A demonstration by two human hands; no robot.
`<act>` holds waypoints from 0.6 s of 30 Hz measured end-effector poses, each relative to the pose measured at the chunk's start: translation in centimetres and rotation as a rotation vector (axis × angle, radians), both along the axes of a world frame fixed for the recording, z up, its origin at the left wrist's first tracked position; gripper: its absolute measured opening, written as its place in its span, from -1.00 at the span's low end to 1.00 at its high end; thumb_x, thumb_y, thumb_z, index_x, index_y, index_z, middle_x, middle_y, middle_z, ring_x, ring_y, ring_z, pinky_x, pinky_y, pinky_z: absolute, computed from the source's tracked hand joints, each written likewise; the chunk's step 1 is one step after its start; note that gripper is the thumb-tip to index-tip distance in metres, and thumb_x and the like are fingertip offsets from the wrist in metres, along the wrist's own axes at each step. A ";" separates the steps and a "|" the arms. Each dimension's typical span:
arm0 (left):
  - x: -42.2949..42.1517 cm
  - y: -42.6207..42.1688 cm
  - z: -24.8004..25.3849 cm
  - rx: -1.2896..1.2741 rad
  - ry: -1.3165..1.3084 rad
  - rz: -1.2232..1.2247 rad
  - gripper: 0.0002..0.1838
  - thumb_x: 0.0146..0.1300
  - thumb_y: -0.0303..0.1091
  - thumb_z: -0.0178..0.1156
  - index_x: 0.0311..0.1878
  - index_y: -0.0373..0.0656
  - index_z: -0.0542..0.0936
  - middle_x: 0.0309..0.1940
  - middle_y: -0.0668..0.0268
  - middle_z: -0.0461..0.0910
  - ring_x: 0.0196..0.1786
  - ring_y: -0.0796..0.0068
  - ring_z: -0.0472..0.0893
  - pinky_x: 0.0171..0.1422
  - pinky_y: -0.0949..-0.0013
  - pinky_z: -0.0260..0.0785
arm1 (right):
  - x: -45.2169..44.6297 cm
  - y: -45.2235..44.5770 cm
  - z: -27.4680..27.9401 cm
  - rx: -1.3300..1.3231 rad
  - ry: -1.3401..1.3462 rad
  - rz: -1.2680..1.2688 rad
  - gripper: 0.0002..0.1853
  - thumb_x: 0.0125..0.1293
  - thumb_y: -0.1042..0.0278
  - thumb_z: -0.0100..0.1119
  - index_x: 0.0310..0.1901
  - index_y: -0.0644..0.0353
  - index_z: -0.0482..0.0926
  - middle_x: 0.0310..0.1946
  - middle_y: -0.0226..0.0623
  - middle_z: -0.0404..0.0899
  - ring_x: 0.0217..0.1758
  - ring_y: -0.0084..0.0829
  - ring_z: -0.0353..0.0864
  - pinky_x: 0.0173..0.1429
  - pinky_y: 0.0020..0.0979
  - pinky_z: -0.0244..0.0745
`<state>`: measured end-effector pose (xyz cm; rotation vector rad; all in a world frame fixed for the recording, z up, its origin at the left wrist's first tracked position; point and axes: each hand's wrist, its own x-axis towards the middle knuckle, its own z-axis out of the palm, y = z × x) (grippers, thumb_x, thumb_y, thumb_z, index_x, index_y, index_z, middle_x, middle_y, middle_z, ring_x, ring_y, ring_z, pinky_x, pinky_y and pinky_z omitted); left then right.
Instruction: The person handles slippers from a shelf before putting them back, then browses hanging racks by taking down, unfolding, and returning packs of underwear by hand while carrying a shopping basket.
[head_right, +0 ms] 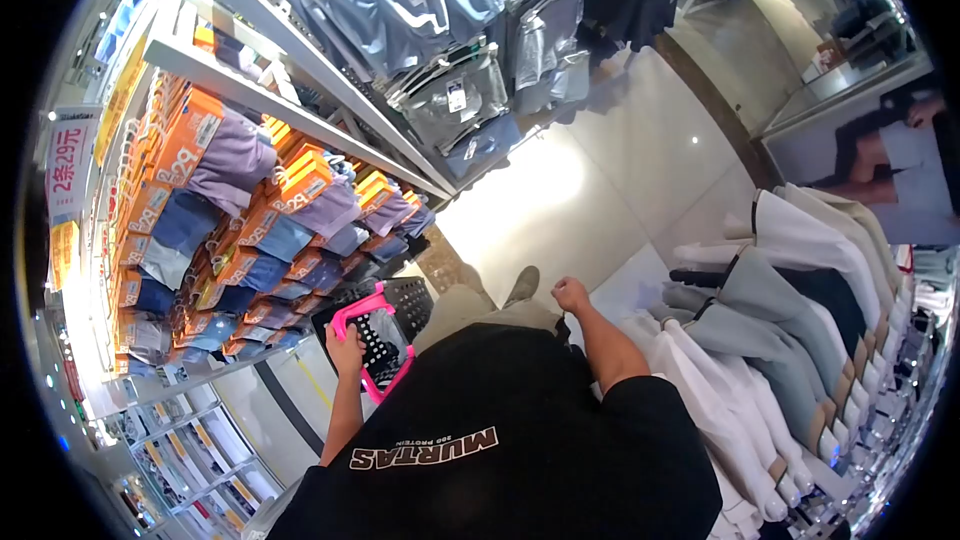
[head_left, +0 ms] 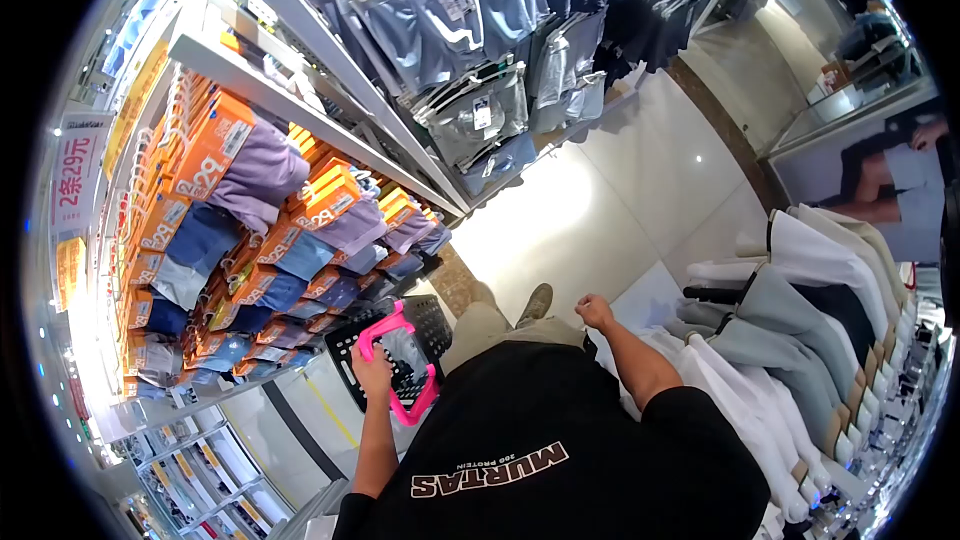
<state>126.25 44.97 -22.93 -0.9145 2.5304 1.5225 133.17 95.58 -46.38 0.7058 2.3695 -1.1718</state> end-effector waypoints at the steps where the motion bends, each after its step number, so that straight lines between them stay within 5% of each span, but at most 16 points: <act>1: -0.2 0.9 0.0 -0.002 0.003 -0.008 -0.70 0.33 -0.41 0.20 0.09 -0.25 0.46 -0.52 0.34 0.51 -0.64 0.58 0.49 -0.61 0.47 0.34 | 0.1 0.3 0.1 -0.004 0.008 -0.026 -0.70 0.06 0.23 0.37 -0.24 0.27 0.68 -0.36 -0.07 0.72 -0.28 -0.22 0.71 -0.10 -0.24 0.61; 9: -1.7 8.0 -0.5 -0.054 0.001 -0.015 -0.73 0.29 -0.49 0.17 0.04 -0.24 0.45 -0.51 0.32 0.49 -0.65 0.56 0.48 -0.61 0.47 0.34 | 0.1 1.8 -1.9 -0.177 -0.018 -0.185 -0.73 0.17 0.30 0.36 -0.19 0.31 0.65 -0.44 -0.19 0.66 -0.51 -0.40 0.64 -0.37 -0.34 0.58; 13: -2.8 11.9 0.8 0.086 -0.002 0.037 -0.72 0.33 -0.52 0.15 0.08 -0.22 0.43 -0.51 0.33 0.49 -0.63 0.58 0.48 -0.60 0.50 0.35 | -1.5 3.8 -0.3 -0.176 -0.136 -0.202 -0.68 0.07 0.16 0.39 -0.23 0.22 0.71 -0.34 -0.04 0.73 -0.21 -0.17 0.73 0.00 -0.24 0.59; 18: -4.6 15.6 1.1 0.161 0.029 0.091 -0.74 0.35 -0.49 0.19 0.07 -0.22 0.44 -0.52 0.38 0.46 -0.65 0.65 0.42 -0.64 0.52 0.27 | -6.3 8.9 0.3 -0.148 -0.144 -0.178 -0.73 0.12 0.20 0.35 -0.26 0.23 0.67 -0.42 -0.13 0.69 -0.30 -0.26 0.70 -0.13 -0.27 0.58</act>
